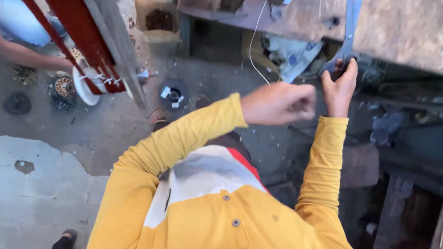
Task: The person operates a manual winding machine to wrap copper wire onto a rectangular core. They turn the crank to wind the wire, then use a thin metal tool to adjust and secure the wire ends on the core.
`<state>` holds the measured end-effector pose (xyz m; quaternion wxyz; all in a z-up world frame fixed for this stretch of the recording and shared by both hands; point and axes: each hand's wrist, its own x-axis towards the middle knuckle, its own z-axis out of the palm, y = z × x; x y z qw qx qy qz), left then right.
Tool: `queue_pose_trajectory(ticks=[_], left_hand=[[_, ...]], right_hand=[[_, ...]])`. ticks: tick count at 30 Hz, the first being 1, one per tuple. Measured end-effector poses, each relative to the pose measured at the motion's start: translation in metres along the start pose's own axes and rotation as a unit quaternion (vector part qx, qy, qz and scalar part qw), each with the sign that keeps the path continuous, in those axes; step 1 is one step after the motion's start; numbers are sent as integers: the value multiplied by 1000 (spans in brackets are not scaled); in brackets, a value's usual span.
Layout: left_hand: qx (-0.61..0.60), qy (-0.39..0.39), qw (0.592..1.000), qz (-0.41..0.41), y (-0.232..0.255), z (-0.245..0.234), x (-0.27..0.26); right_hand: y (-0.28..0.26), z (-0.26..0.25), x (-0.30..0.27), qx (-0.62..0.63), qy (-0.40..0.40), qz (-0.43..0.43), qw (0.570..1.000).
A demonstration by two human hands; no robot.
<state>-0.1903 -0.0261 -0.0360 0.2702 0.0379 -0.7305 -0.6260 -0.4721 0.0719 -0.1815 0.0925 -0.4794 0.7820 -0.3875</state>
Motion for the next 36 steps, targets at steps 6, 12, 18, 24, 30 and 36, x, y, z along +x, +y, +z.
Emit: queue_pose_trajectory(ticks=[6,12,18,24,30,36], left_hand=[[271,143,949,73,-16,7,89],[318,135,938,-34,-66,0,72],[312,162,933,-80,-56,-9,26],[352,252,897,-94,-41,-18,-7],[357,285,872,-179,-65,-15,-64],[298,137,912,-247,-114,20,-98]], right_hand=[[56,14,92,-120,6,24,992],[60,19,162,-238,-69,9,969],[-20,1,111,-6,-92,-100,991],[-68,10,30,328,-453,21,829],[-36,11,92,342,-294,72,890],[-33,10,181,-94,25,-238,966]])
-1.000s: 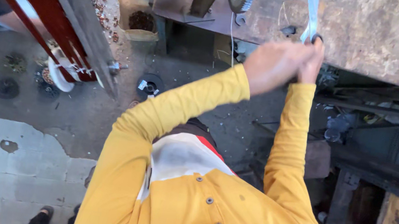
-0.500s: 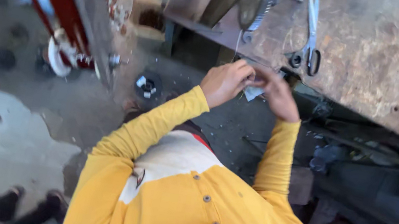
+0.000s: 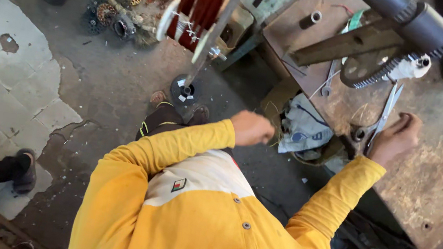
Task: The person operates a manual winding machine to wrap copper wire onto a rectangular core. They turn the crank to wind the wire, then use a thin metal tool to adjust and secure the wire ends on the core.
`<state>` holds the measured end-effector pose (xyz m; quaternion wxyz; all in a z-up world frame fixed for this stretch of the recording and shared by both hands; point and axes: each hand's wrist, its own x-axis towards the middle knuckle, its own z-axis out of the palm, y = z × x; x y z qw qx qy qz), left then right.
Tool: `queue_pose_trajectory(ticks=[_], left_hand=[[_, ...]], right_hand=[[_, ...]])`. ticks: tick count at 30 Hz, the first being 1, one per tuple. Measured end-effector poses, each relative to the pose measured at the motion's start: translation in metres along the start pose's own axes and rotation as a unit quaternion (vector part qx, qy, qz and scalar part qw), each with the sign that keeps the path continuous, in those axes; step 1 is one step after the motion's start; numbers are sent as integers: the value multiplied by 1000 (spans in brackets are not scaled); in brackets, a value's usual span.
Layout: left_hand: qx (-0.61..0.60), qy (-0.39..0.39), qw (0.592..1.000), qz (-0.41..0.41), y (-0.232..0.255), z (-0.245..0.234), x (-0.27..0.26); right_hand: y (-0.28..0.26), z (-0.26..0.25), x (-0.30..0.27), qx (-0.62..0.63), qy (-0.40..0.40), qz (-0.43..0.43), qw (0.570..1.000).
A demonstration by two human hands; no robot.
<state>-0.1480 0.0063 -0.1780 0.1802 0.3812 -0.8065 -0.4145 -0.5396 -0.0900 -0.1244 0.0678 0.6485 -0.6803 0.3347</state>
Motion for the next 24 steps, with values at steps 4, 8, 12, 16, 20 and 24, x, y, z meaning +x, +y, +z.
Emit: queue_pose_trajectory(ticks=[4,8,12,16,20,24], left_hand=[[51,-171,983,54,-7,34,-11],[180,-87,977,69,-1,3,-23],[5,53,993,109,38,-85,-64],[23,369,916,153,57,-183,-136],[-1,578,815,-30,11,-245,-157],[-84,421,903,-2,-54,-277,-131]], right_hand=[[9,-7,19,28,-13,107,994],[27,-27,20,-282,33,-168,944],[19,-27,-37,-106,111,26,988],[-67,20,-135,-29,166,22,985],[-206,59,-226,246,-51,198,948],[-305,73,-222,362,-281,38,888]])
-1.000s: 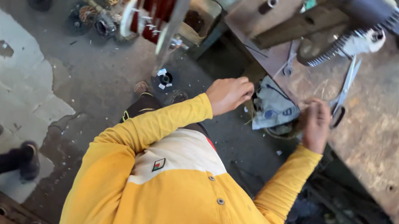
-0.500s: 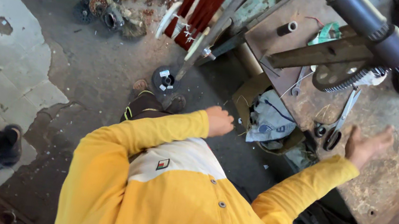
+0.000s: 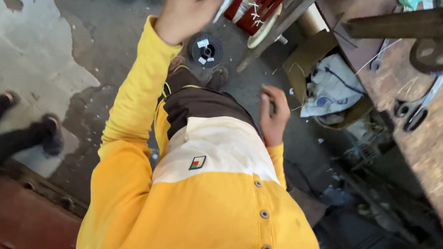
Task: The person operates a manual winding machine to wrap copper wire onto a rectangular core. They turn the crank to wind the wire, then use a thin metal tool to adjust and secure the wire ends on the core.
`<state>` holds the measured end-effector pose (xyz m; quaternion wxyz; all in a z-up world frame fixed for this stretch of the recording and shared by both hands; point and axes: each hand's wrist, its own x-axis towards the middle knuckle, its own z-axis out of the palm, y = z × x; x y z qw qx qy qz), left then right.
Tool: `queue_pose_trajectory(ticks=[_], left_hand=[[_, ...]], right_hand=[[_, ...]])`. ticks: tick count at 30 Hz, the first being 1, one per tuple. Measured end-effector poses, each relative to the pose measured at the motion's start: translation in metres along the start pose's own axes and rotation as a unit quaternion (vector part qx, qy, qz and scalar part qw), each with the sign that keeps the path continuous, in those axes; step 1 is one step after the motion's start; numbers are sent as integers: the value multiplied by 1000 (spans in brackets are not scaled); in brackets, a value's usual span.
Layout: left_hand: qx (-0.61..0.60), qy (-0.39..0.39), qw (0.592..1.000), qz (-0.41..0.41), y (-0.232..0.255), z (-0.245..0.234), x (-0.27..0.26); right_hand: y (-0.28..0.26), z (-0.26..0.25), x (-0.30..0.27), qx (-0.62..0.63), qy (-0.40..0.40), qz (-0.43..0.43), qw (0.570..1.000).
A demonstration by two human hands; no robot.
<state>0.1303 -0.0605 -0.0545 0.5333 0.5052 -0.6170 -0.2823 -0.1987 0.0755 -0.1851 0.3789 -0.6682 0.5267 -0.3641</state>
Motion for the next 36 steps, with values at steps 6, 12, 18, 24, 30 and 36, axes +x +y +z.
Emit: queue_pose_trajectory(ticks=[6,12,18,24,30,36], left_hand=[[-178,-191,963,65,-24,-8,15],[-88,-298,950,24,-17,-23,26],[-65,-197,969,135,10,-22,23],[-43,-138,982,124,31,-17,29],[-119,-173,977,-30,22,9,49],[-76,-212,974,-9,13,0,37]], right_hand=[[-31,39,64,207,-41,36,977],[-76,66,70,348,-32,46,936],[-102,76,80,358,29,48,932],[-82,82,78,332,79,39,939],[-85,78,84,308,56,39,949],[-94,79,85,308,58,36,949]])
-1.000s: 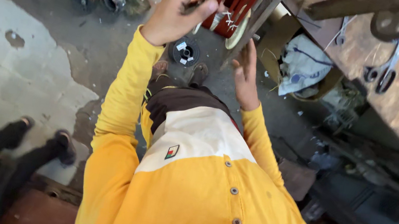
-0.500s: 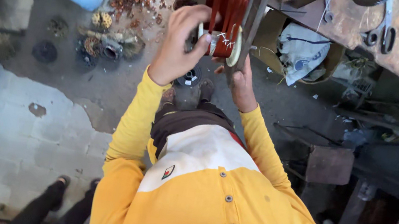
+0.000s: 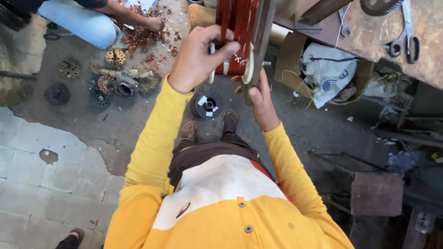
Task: The person operates a manual winding machine to wrap copper wire onto a rectangular core. They turn the crank to wind the wire, then use a thin metal tool to adjust and secure the wire ends on the core.
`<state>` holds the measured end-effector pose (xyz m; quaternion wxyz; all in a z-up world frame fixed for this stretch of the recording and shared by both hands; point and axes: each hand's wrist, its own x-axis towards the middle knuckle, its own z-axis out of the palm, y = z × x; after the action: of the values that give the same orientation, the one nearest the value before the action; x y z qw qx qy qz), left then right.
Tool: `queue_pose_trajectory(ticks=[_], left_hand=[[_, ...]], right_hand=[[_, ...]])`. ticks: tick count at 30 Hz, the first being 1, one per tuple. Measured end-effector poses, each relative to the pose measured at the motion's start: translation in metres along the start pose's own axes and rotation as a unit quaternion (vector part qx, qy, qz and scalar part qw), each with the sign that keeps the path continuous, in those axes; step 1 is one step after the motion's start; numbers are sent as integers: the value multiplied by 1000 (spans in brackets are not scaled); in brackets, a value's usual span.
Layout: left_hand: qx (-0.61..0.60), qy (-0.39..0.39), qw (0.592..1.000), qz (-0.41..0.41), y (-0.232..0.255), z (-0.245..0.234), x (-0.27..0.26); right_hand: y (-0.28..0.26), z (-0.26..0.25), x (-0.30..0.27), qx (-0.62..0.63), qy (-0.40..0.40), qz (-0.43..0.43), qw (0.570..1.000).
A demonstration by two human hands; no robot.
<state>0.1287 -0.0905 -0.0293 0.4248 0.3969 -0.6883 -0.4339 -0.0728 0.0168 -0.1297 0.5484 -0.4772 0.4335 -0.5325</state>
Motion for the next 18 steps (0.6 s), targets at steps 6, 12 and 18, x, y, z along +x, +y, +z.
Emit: queue_pose_trajectory(ticks=[6,12,18], left_hand=[[20,-21,996,80,-12,-7,-1],[-5,-59,995,85,-21,-11,3],[59,-93,993,47,-15,-19,5]], right_hand=[[3,-10,-7,-32,-21,3,999],[6,-15,2,-28,-31,4,999],[6,-17,-3,-23,-36,25,999]])
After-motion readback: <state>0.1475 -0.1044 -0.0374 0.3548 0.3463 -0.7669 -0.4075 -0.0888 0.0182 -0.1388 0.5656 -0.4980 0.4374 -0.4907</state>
